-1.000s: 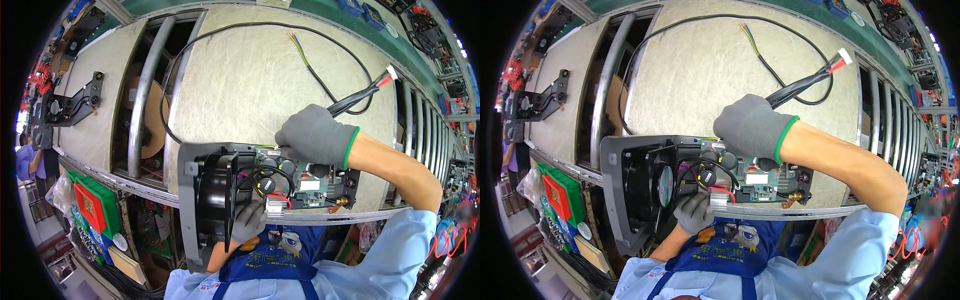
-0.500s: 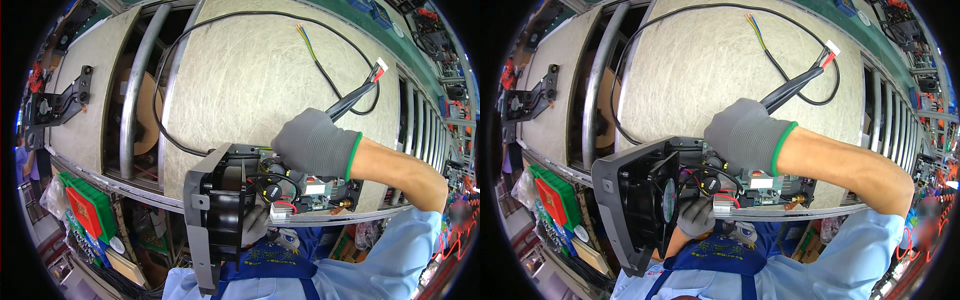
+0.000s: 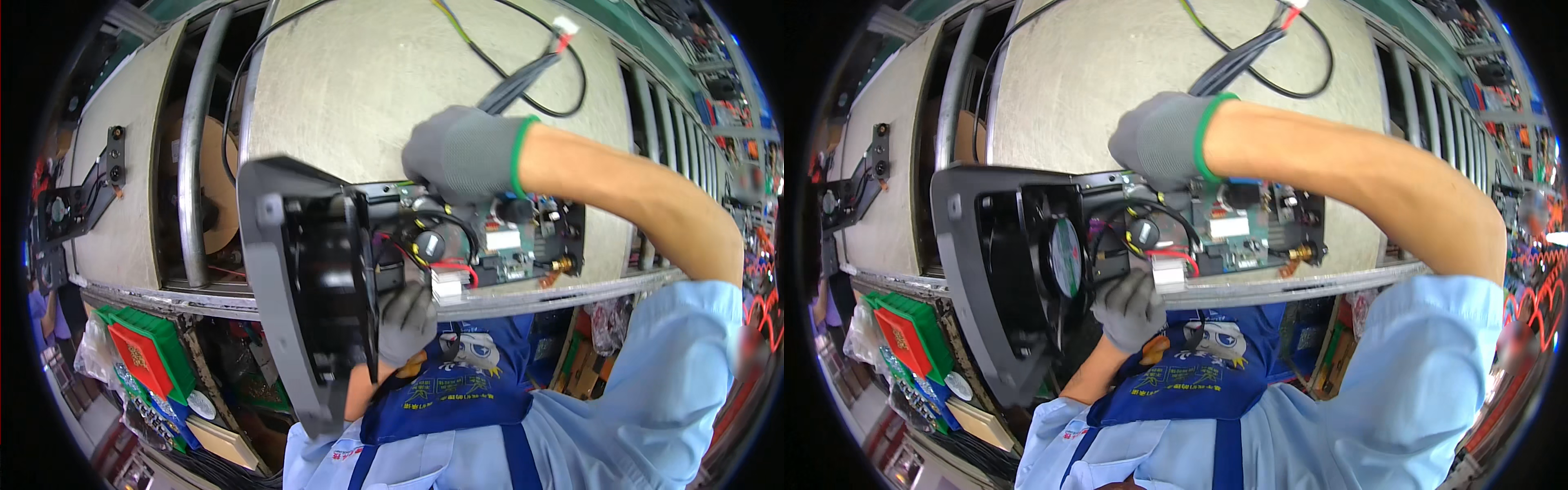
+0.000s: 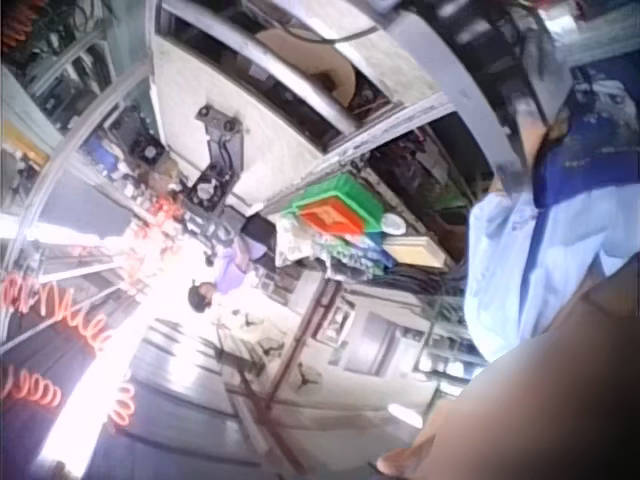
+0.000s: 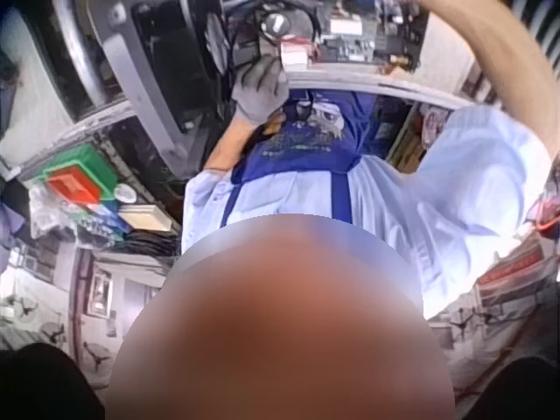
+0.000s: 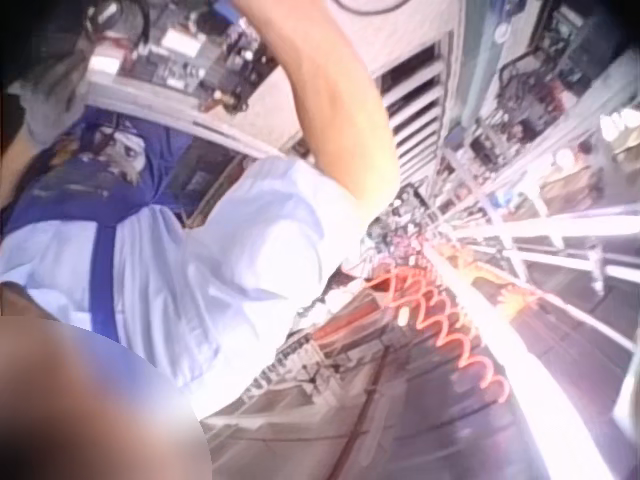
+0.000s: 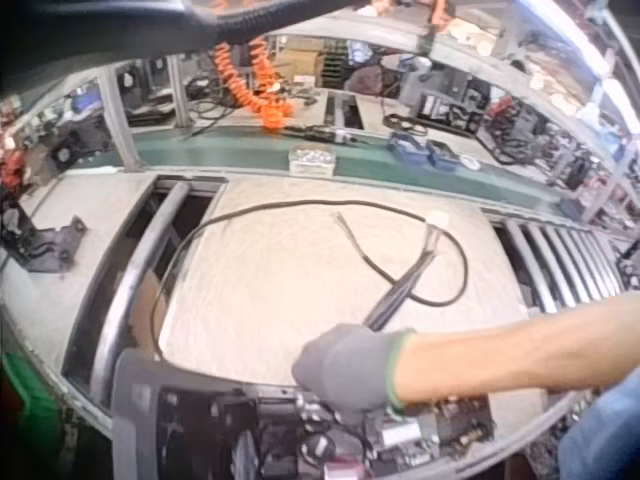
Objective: Assemble internal components and wiring for an electronic power unit at a factory workbench.
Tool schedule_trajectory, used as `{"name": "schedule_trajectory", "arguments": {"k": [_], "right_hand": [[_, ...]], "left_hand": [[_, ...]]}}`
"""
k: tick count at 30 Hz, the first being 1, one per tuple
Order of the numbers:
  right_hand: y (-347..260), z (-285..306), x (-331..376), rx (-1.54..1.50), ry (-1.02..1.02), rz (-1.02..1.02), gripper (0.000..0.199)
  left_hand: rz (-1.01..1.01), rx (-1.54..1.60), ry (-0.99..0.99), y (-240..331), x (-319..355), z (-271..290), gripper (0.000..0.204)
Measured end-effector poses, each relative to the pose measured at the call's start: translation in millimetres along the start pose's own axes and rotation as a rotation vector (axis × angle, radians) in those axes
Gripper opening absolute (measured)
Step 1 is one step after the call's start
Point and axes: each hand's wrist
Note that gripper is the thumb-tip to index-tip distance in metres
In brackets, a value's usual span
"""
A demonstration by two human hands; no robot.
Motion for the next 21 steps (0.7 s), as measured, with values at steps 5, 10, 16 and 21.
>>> {"name": "schedule_trajectory", "arguments": {"k": [5, 10, 16, 21], "right_hand": [[-2, -26, -5, 0.096, 0.29, -0.116, 0.02], [8, -73, 27, 0.13, 0.939, -0.182, 0.025], [-42, -224, 139, -0.458, 1.673, -0.247, 0.023], [-77, -409, 214, -0.636, 1.445, -0.709, 0.019]], "left_hand": [[-0.058, -0.059, 0.092, -1, 0, -10, 0.027], [-0.089, -0.112, 0.193, 0, 2, -22, 0.025], [-0.143, -0.183, 0.23, -9, 7, -28, 0.026], [-0.159, -0.186, 0.242, -14, 11, -32, 0.027]]}}
Point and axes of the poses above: each hand's wrist, its own x-axis away from the middle knuckle, its own z-axis out of the back of the hand, y = z × x, and after that the axes turned 13 degrees about -z, right-handed
